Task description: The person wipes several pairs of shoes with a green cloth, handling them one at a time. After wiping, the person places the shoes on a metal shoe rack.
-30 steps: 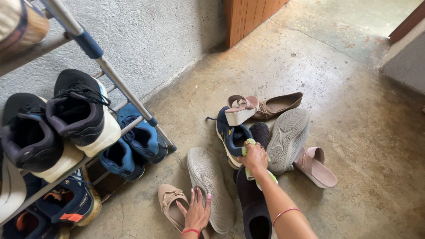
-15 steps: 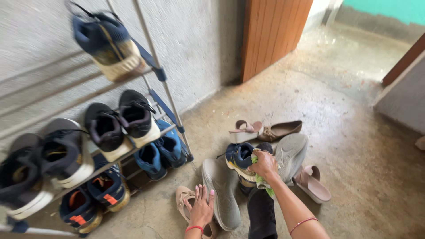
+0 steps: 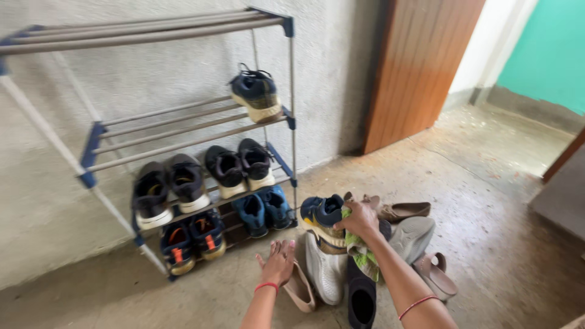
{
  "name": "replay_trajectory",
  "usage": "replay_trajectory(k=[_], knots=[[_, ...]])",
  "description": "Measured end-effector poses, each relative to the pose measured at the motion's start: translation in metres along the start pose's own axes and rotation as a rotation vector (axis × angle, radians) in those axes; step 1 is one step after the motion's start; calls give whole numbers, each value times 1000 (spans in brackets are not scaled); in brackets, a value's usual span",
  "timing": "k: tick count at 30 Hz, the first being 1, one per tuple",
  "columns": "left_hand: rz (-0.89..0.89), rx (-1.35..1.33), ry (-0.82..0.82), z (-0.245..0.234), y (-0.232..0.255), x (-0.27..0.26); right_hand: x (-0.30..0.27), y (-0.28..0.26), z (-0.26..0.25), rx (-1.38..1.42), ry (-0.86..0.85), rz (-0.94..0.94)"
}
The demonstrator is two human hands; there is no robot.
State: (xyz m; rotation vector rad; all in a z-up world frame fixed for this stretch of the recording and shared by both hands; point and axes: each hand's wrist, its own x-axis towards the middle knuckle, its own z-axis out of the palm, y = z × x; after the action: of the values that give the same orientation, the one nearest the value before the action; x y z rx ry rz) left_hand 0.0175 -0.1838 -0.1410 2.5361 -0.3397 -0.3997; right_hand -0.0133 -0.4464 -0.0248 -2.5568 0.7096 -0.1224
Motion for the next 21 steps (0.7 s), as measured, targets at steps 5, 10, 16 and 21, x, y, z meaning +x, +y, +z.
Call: replay_trajectory(k=[5, 10, 16, 21], knots=[[-26, -21, 74, -39, -20, -29, -59, -59, 39, -52, -9, -134], [-106, -23, 56, -61, -71, -63, -103, -109, 91, -25, -96, -130], [-318, -205, 30, -74, -134, -89, -129, -145, 197, -11, -152, -208], [-454, -451, 114, -24, -197, -86, -164, -153, 280, 31, -150, -146]])
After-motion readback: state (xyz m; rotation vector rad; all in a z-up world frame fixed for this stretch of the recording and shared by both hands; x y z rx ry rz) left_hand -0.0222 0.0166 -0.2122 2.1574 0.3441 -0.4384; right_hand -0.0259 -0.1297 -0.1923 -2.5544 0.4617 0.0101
